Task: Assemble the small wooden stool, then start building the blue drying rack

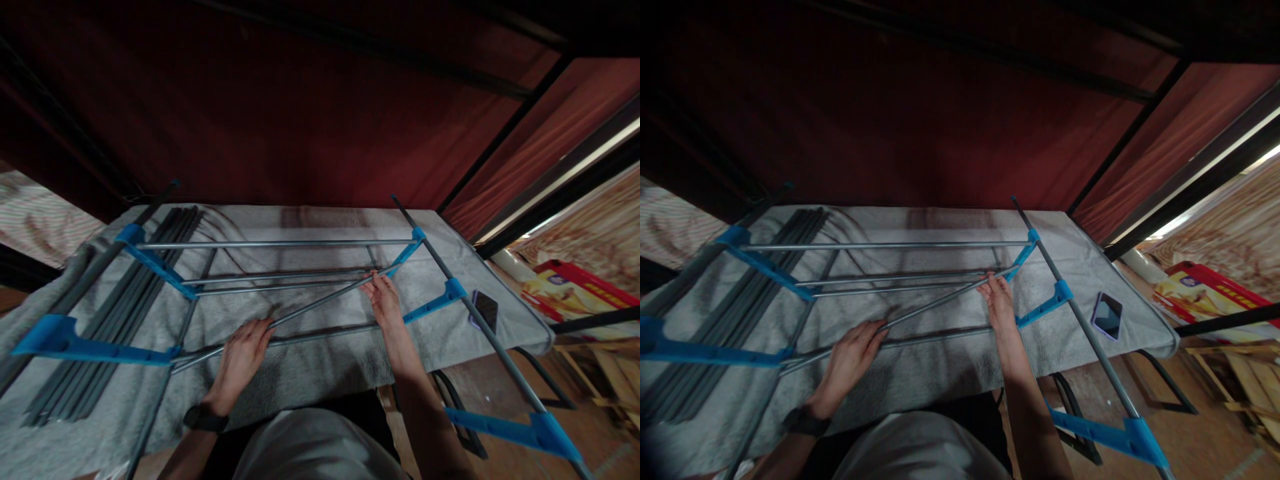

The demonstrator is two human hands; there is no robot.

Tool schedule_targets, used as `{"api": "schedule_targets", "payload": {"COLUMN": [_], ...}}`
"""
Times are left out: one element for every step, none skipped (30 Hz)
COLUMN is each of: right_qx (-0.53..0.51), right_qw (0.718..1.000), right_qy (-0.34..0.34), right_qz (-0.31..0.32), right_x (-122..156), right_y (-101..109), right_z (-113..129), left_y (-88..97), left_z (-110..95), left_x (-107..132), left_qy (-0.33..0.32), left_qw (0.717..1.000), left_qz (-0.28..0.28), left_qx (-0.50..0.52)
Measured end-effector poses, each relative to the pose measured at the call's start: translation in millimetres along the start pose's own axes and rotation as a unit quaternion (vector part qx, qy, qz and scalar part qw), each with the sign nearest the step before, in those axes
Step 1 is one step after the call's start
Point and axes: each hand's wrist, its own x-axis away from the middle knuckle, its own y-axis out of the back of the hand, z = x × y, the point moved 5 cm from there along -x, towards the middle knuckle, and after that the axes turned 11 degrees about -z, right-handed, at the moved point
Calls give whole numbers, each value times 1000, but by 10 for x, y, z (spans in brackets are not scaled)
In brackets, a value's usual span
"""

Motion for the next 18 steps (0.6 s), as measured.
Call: {"api": "schedule_targets", "payload": {"right_qx": [1, 2, 4, 7, 10, 12, 12, 11, 9, 8, 7, 7, 5, 3, 0, -4, -6, -8], "right_qw": [1000, 1000, 1000, 1000, 1000, 1000, 1000, 1000, 1000, 1000, 1000, 1000, 1000, 1000, 1000, 1000, 1000, 1000], "right_qy": [-1, -2, -3, -3, -4, -3, -1, 1, 2, 3, 2, 1, -1, -4, -5, -6, -6, -6], "right_qz": [2, 4, 7, 11, 14, 15, 13, 10, 5, 0, -5, -8, -9, -9, -10, -10, -10, -10], "right_x": [7, 13, 18, 21, 21, 19, 14, 7, -2, -11, -19, -26, -30, -33, -34, -34, -33, -31], "right_y": [2, 4, 5, 5, 4, 4, 6, 10, 15, 21, 26, 29, 31, 32, 31, 30, 27, 22], "right_z": [2, 4, 4, 4, 3, 3, 5, 8, 10, 12, 12, 11, 9, 6, 4, 2, 0, -2], "left_y": [2, 3, 3, 1, -1, -2, -1, 2, 5, 8, 13, 18, 26, 37, 49, 61, 72, 82], "left_z": [-5, -10, -12, -11, -7, 1, 13, 28, 46, 65, 82, 98, 111, 122, 130, 137, 142, 146], "left_x": [-5, -8, -10, -11, -9, -5, 0, 8, 17, 28, 39, 49, 57, 63, 66, 68, 69, 70], "left_qy": [-2, -5, -6, -7, -6, -4, -1, 3, 7, 12, 17, 21, 24, 26, 28, 29, 28, 25], "left_qw": [1000, 1000, 1000, 1000, 1000, 1000, 1000, 1000, 1000, 1000, 1000, 1000, 1000, 1000, 1000, 999, 999, 999], "left_qz": [2, 5, 8, 12, 15, 15, 14, 10, 7, 3, 0, -2, -5, -8, -11, -14, -15, -16], "left_qx": [0, 0, 0, 1, 4, 6, 9, 11, 11, 10, 9, 6, 3, 0, -3, -6, -9, -12]}}
